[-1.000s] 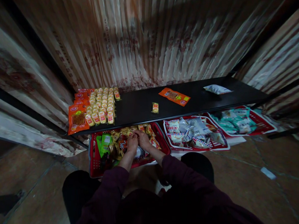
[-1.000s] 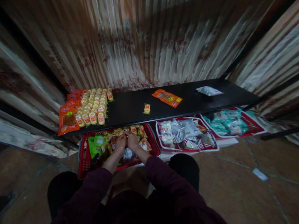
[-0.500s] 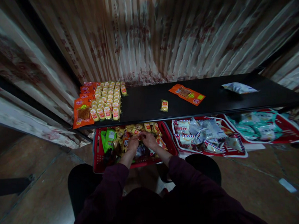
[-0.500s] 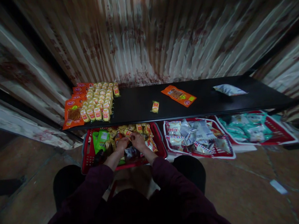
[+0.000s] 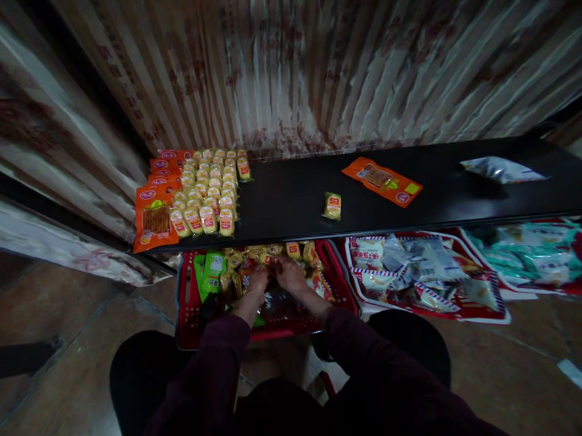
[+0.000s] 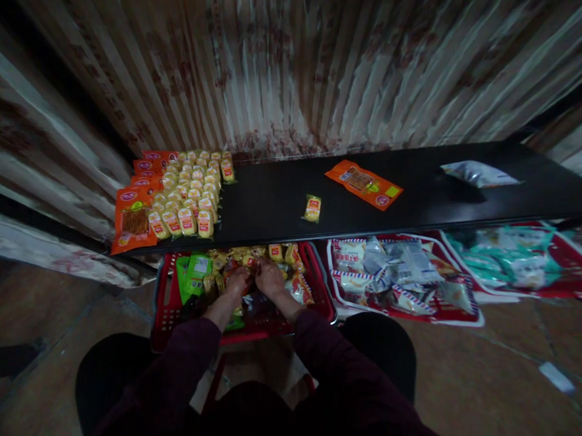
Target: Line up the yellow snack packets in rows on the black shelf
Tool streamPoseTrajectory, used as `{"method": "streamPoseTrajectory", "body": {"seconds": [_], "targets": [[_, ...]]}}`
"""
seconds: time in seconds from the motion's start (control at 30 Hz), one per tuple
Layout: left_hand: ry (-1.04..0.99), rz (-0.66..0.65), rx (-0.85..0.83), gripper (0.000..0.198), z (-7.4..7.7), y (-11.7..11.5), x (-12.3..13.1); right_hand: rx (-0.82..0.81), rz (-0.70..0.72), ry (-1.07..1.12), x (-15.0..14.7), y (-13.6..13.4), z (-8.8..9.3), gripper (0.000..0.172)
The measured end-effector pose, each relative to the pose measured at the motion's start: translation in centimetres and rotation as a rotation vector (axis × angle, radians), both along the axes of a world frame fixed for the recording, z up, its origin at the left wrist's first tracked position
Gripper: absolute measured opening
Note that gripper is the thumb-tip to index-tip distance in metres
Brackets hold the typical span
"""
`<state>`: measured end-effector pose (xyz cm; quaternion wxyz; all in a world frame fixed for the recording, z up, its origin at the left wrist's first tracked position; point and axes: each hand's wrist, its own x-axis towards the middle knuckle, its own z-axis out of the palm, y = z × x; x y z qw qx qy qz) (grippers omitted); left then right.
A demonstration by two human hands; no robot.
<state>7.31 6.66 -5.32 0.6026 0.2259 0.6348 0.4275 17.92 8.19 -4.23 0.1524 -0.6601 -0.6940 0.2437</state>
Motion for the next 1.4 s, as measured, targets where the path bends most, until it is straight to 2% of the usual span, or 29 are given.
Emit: {"method": "streamPoseTrajectory", "body": {"seconds": [0.17,0.3,0.47,0.63,0.83,1.07,1.27,1.4], "targets": [[-0.091,-0.008,-0.007,0.02,-0.2,0.9,0.5,-0.028,0.012,0.009,-0.1,0.3,-0.8,0.05],[-0.101,0.004,0.002,0.022,-0.5,0.9,0.3,-0.054,0.011,0.017,0.0,0.2,-1.1,0.048],[-0.097,-0.006,-0.053,0.018,-0.5,0.9,-0.1,-0.077,-0.013,0.043,0.0,0.2,-0.1,0.041],[-0.128,-0.018,-0.015,0.018,0.4,1.1,-0.3,-0.081,-0.03,0.063,0.0,0.7,0.6,0.041],[-0.048,-0.065,0.028,0.028,1.5,0.5,-1.5,-0.099,-0.054,0.21,0.0,0.3,-0.8,0.043],[-0.068,-0.094,-0.043,0.033,2.2,0.0,-2.8,-0.134,-0.062,0.461,0.3,0.4,-2.1,0.035],[-0.232,-0.049,-0.072,0.035,1.5,-0.2,-2.9,-0.182,-0.091,0.515,0.1,0.9,-2.0,0.036],[-0.281,-0.02,-0.106,0.024,0.7,-0.3,-2.9,-0.22,-0.137,0.525,-0.1,1.2,-2.3,0.036]]}}
